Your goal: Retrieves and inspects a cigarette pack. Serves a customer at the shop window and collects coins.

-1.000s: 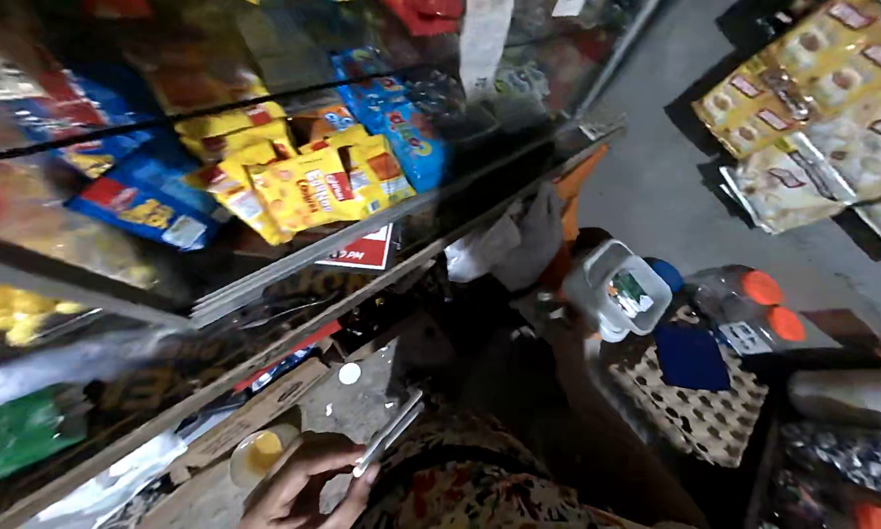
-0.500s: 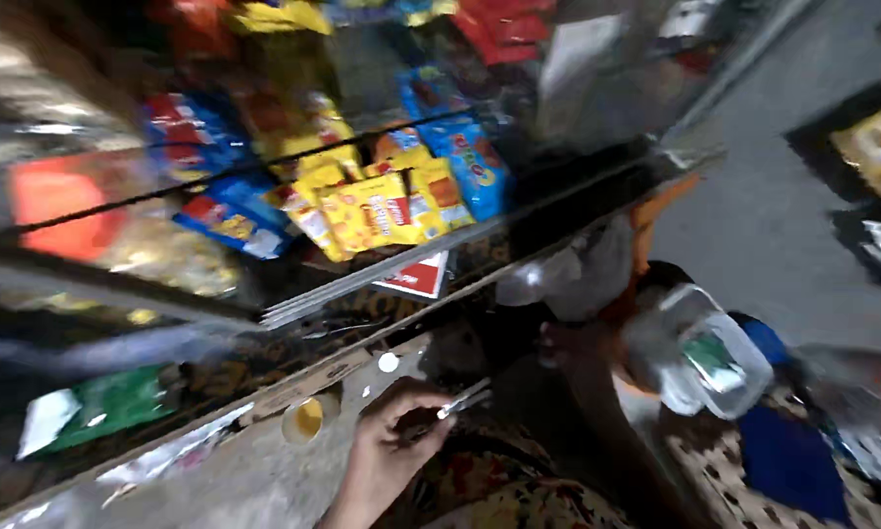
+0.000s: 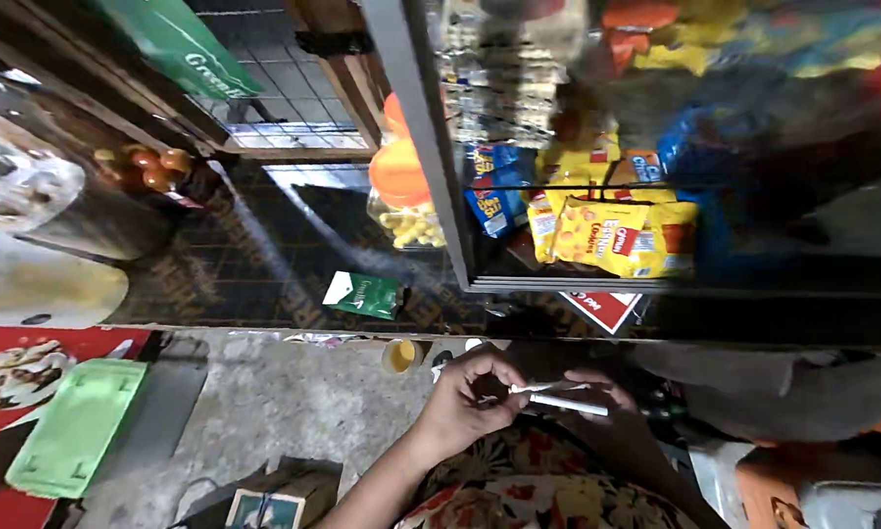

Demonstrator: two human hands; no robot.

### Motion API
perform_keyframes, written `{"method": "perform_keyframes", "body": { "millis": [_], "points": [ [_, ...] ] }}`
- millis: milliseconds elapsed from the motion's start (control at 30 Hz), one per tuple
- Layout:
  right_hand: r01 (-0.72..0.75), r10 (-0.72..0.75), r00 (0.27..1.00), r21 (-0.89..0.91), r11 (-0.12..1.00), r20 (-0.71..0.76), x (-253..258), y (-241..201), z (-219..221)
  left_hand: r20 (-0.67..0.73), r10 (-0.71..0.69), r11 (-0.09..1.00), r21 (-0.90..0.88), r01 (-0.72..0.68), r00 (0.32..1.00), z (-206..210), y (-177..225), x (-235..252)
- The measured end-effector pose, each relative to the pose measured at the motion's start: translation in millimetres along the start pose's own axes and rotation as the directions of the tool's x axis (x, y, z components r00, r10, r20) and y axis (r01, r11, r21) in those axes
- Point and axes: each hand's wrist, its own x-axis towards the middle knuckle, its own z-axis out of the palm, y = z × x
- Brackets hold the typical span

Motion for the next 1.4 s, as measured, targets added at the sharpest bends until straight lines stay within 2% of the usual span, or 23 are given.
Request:
{"method": "perform_keyframes", "body": {
  "millis": [100,200,300,333,433,500,567,600,633,700,733,833,900,933,1067,1200,1400],
  "points": [
    [0.022,-0.024,0.999,-0.067,0.998,-0.032,15,1,19,0.018,0.029,0.995,0.09,-0.03,0.999,-26,4,0],
    [0.128,-0.12,0.991,-0.14,0.982,0.065,30,4,36,0.021,0.07,0.988,0.134,-0.072,0.997,-51,10,0],
    [0.167,-0.142,0.972,-0.12,0.979,0.188,42,7,56,0.022,0.106,0.981,0.159,-0.108,0.994,-78,12,-1],
    [0.177,-0.146,0.971,-0.16,0.971,0.188,46,8,63,0.028,0.114,0.979,0.166,-0.117,0.993,-86,13,-2],
    [0.131,-0.137,0.991,-0.373,0.918,0.011,55,5,92,0.072,0.161,0.956,0.236,-0.174,0.984,-109,16,-4],
    [0.047,-0.104,0.988,-0.426,0.904,-0.111,61,2,110,0.139,0.215,0.839,0.48,-0.255,0.967,-131,25,-4],
    [-0.031,-0.066,0.973,-0.411,0.911,-0.22,64,0,122,0.185,0.221,0.543,0.792,-0.278,0.958,-161,28,-1],
    [-0.065,-0.052,0.962,-0.411,0.909,-0.266,66,-1,127,0.184,0.19,0.42,0.872,-0.249,0.964,-179,26,3],
    [-0.085,-0.054,0.951,-0.425,0.901,-0.305,67,-2,130,0.167,0.127,0.356,0.912,-0.202,0.978,-196,23,6],
    [-0.07,-0.104,0.933,-0.455,0.887,-0.346,69,-1,134,0.127,-0.033,0.396,0.912,-0.104,0.991,-221,21,12],
    [-0.055,-0.129,0.923,-0.459,0.887,-0.361,70,-1,137,0.129,-0.041,0.449,0.888,-0.097,0.991,-228,20,14],
    [-0.008,-0.164,0.904,-0.401,0.916,-0.394,70,-2,149,0.128,0.097,0.671,0.724,-0.16,0.987,-235,21,10],
    [0.056,-0.195,0.905,-0.348,0.936,-0.378,70,1,156,0.115,0.182,0.841,0.496,-0.215,0.976,-240,19,5],
    [0.086,-0.21,0.908,-0.328,0.941,-0.364,71,1,159,0.115,0.224,0.88,0.403,-0.252,0.968,-243,18,3],
    [0.182,-0.27,0.921,-0.303,0.935,-0.28,74,0,172,0.123,0.304,0.901,0.284,-0.327,0.945,-254,14,-2],
    [0.257,-0.334,0.924,-0.343,0.903,-0.185,78,-5,181,0.158,0.292,0.91,0.258,-0.325,0.943,-263,14,-5],
    [0.303,-0.361,0.923,-0.331,0.894,-0.129,85,-7,193,0.182,0.256,0.933,0.212,-0.292,0.95,-269,16,-10]
  ]
}}
